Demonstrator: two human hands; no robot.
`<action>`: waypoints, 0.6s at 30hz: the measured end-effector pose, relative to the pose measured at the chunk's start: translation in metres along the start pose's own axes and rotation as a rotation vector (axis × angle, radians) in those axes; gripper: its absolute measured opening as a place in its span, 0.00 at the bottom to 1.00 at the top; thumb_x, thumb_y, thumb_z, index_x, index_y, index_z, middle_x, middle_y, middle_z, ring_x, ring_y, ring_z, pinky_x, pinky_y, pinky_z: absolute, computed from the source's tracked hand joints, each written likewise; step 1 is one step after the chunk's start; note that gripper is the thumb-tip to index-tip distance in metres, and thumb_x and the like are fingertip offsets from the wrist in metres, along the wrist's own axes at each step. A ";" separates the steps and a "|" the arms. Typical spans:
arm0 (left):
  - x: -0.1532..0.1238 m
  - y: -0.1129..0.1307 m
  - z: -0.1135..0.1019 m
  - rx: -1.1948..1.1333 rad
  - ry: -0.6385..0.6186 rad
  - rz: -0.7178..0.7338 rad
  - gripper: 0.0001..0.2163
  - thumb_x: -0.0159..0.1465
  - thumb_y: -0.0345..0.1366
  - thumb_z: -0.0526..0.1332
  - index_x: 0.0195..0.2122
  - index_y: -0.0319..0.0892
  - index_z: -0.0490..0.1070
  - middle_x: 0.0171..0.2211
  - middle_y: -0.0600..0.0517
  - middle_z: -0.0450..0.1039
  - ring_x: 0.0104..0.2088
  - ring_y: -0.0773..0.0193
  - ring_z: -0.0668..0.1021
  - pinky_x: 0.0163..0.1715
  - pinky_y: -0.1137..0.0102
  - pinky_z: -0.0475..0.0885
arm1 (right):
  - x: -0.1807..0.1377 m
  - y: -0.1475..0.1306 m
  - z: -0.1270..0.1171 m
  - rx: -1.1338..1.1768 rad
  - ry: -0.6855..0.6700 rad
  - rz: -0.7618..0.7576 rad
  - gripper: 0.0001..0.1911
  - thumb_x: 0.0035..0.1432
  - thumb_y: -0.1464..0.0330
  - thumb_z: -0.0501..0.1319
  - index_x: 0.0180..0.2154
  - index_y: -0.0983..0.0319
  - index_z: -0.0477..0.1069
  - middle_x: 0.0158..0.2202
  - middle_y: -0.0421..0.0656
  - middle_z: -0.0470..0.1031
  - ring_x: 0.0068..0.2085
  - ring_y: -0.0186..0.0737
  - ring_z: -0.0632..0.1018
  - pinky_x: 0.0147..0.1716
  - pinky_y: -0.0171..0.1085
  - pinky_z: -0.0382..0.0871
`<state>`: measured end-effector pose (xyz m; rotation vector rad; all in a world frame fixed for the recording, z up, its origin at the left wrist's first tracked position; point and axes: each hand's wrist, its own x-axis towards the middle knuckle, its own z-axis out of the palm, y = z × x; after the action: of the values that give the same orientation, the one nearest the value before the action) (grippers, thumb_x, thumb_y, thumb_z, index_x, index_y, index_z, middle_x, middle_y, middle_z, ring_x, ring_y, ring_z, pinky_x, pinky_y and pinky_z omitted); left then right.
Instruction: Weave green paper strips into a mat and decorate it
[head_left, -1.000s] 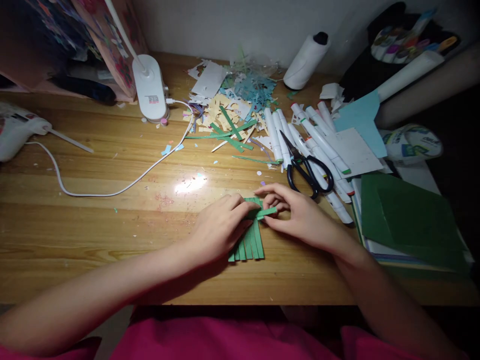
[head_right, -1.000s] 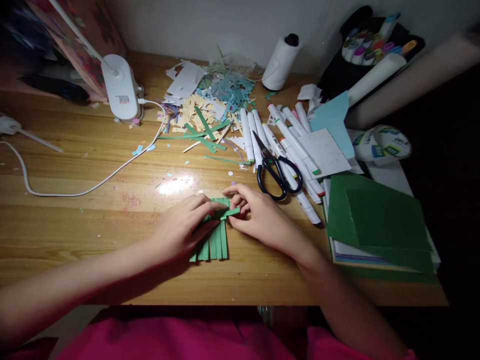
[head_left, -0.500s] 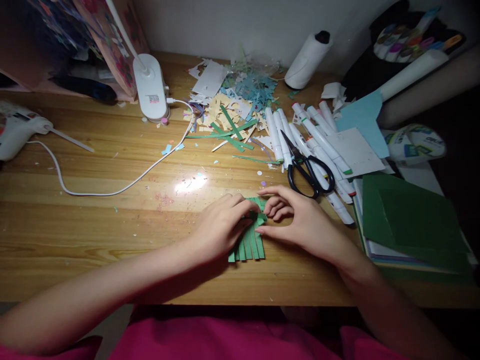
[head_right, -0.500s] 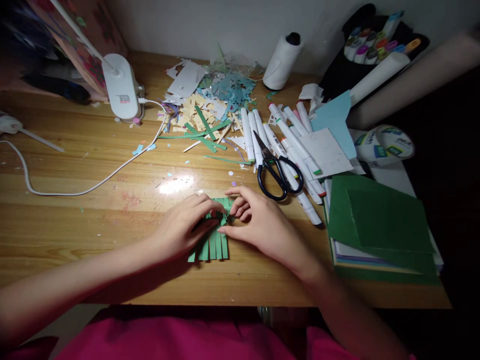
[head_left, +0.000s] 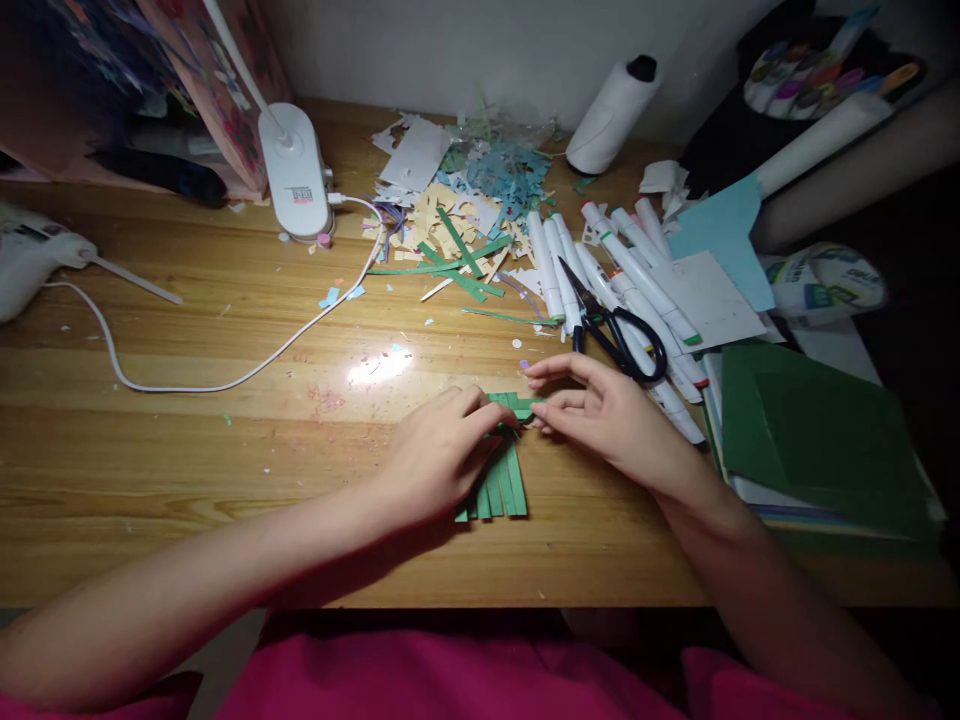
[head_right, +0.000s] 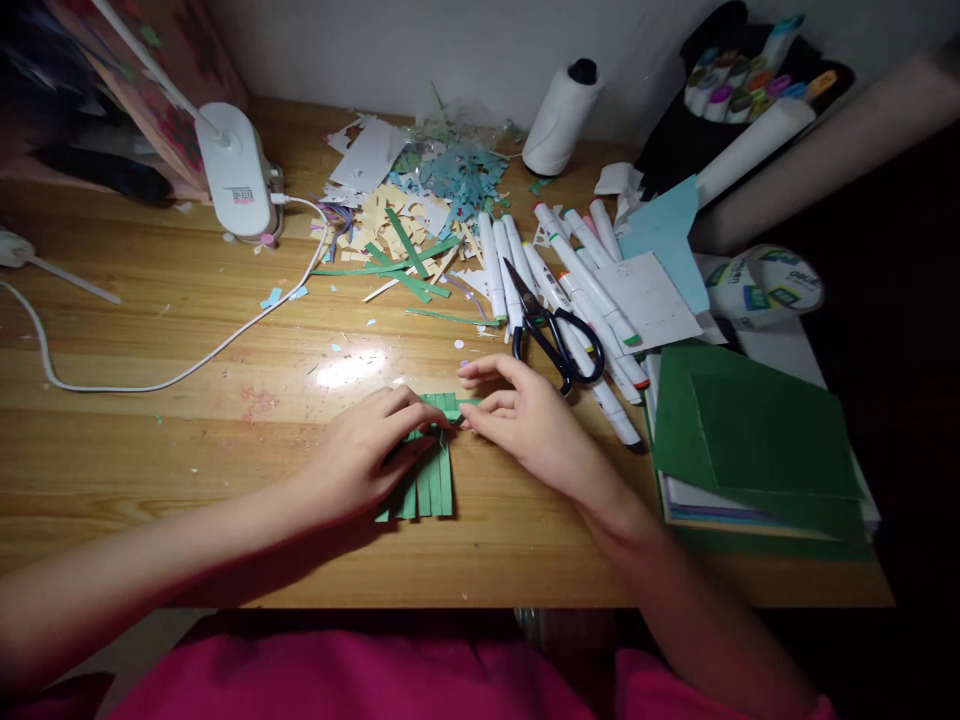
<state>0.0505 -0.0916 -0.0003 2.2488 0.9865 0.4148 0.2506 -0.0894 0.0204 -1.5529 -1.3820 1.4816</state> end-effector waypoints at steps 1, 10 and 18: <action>0.000 0.000 0.000 -0.002 -0.003 0.001 0.09 0.67 0.32 0.53 0.46 0.43 0.69 0.37 0.49 0.67 0.37 0.61 0.70 0.35 0.67 0.66 | 0.001 0.000 -0.001 0.021 0.007 -0.002 0.19 0.50 0.64 0.66 0.43 0.63 0.65 0.43 0.46 0.70 0.30 0.32 0.76 0.29 0.34 0.74; -0.003 -0.006 0.005 0.086 0.038 0.099 0.15 0.68 0.34 0.51 0.54 0.49 0.67 0.34 0.49 0.66 0.33 0.62 0.68 0.30 0.69 0.63 | -0.001 -0.010 0.001 0.011 0.027 -0.073 0.10 0.58 0.61 0.59 0.36 0.62 0.69 0.32 0.42 0.73 0.32 0.35 0.77 0.32 0.35 0.75; -0.006 -0.003 0.003 0.296 0.001 0.223 0.10 0.65 0.35 0.56 0.47 0.44 0.72 0.36 0.48 0.67 0.33 0.61 0.68 0.29 0.68 0.62 | -0.006 -0.006 0.002 -0.108 -0.028 -0.158 0.08 0.59 0.64 0.58 0.35 0.62 0.69 0.31 0.42 0.74 0.33 0.36 0.77 0.33 0.35 0.74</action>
<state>0.0464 -0.0961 -0.0051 2.6401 0.8448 0.3852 0.2479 -0.0933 0.0273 -1.4546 -1.5851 1.3577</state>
